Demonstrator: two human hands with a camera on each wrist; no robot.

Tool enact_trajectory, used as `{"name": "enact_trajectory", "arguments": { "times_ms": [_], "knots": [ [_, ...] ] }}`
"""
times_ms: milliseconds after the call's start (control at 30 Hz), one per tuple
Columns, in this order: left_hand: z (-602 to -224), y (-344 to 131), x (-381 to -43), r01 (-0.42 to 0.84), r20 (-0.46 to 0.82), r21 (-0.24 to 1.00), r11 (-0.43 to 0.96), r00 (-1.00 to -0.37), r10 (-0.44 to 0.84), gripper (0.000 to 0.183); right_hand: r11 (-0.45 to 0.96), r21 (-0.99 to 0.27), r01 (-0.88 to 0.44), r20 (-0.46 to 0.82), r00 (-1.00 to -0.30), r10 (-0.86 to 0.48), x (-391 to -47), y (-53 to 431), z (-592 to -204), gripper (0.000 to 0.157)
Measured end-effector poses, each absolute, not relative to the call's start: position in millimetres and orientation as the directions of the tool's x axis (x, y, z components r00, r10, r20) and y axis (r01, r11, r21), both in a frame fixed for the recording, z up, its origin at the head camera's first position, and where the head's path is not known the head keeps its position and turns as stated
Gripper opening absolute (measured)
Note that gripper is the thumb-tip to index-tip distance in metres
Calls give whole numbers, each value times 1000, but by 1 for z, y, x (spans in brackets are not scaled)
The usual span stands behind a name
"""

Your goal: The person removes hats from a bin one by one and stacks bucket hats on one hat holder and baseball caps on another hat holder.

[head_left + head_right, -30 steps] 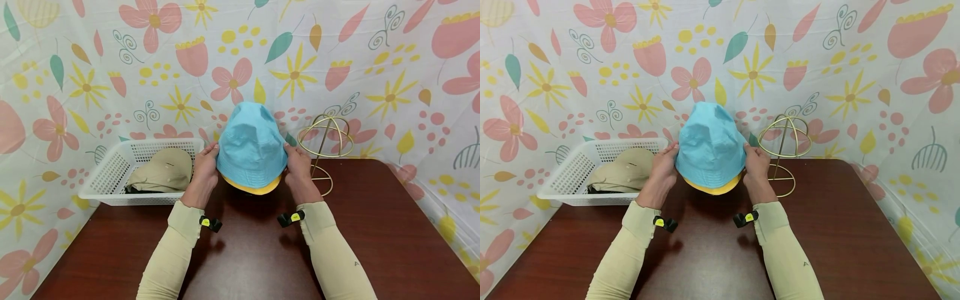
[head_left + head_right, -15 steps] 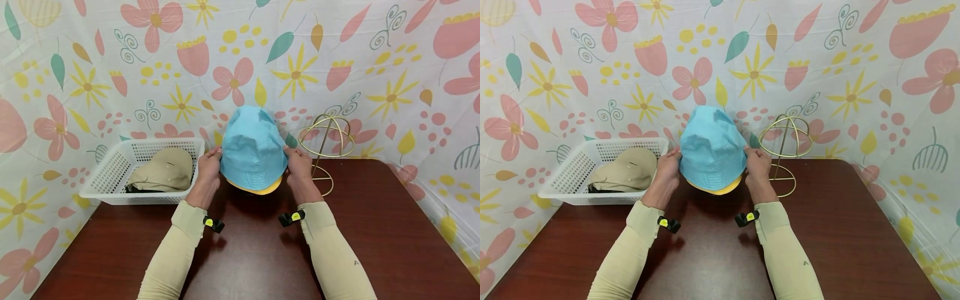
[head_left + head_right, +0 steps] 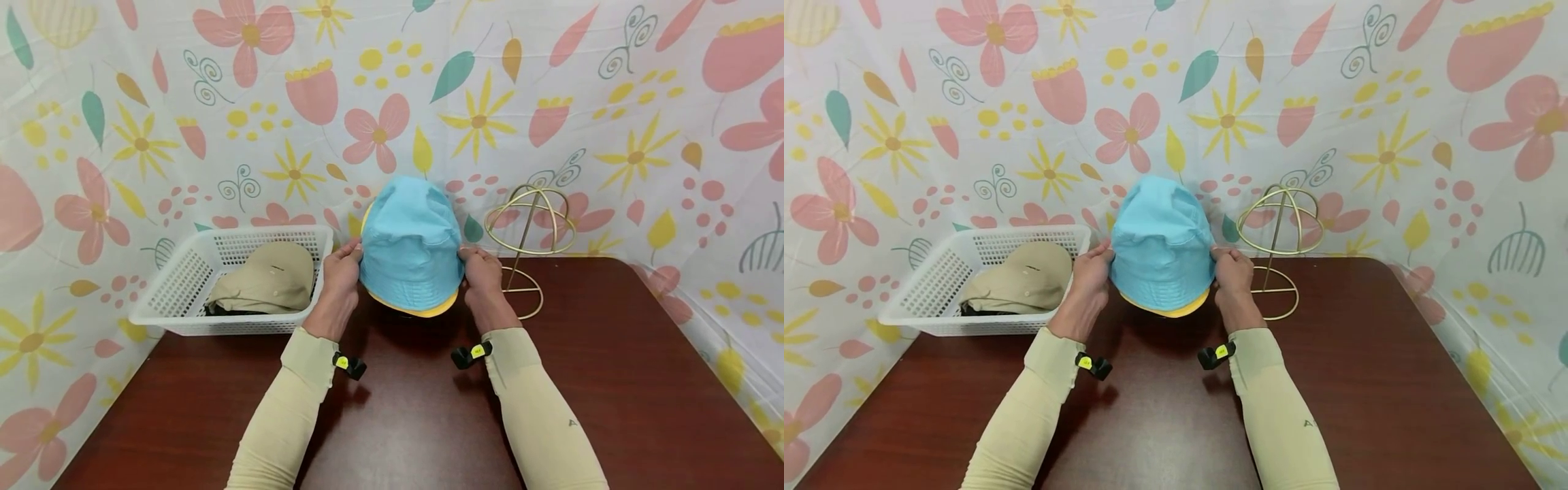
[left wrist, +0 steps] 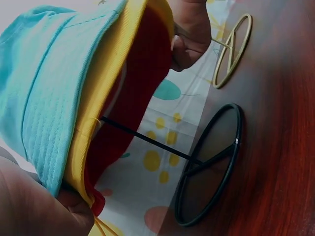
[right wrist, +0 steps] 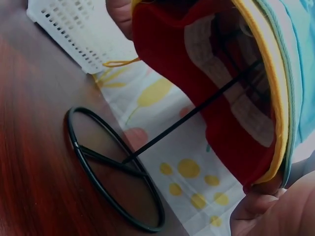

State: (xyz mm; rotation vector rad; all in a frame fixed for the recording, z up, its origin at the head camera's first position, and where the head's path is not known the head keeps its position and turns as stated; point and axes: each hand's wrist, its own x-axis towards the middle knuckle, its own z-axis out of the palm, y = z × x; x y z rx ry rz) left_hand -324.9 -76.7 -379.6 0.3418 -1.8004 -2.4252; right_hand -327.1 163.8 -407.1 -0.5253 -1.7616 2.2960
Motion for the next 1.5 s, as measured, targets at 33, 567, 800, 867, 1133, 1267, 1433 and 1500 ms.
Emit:
{"name": "enact_trajectory", "arguments": {
  "times_ms": [33,567,800,867,1133,1267,1433,1500],
  "knots": [
    [-382,-76,-326,-49,-115,955,-292,-970,-215,35,-266,-963,51,-151,-916,371,-327,164,-408,16],
    [-384,-64,-316,-17,-87,961,-274,-966,-244,33,-272,-961,-48,-71,-908,412,-324,170,-398,41],
    [-379,-68,-313,-36,-85,964,-265,-980,-178,23,-105,-994,-5,-37,-920,390,-318,167,-391,37],
    [-378,-70,-311,-42,-78,970,-238,-986,-144,36,-31,-999,13,-24,-922,386,-314,166,-387,30],
    [-370,-75,-303,-32,-45,995,-91,-988,-147,45,132,-991,-14,60,-935,349,-304,160,-374,32],
    [-363,-77,-296,-28,-33,999,-43,-991,-133,51,129,-991,-40,83,-935,344,-302,157,-367,35],
    [-353,-80,-288,14,21,996,85,-996,-81,51,77,-994,-76,96,-942,321,-293,153,-354,40],
    [-349,-82,-285,37,45,989,145,-998,-51,51,48,-994,-99,109,-944,310,-289,150,-349,41]
  ]
}}
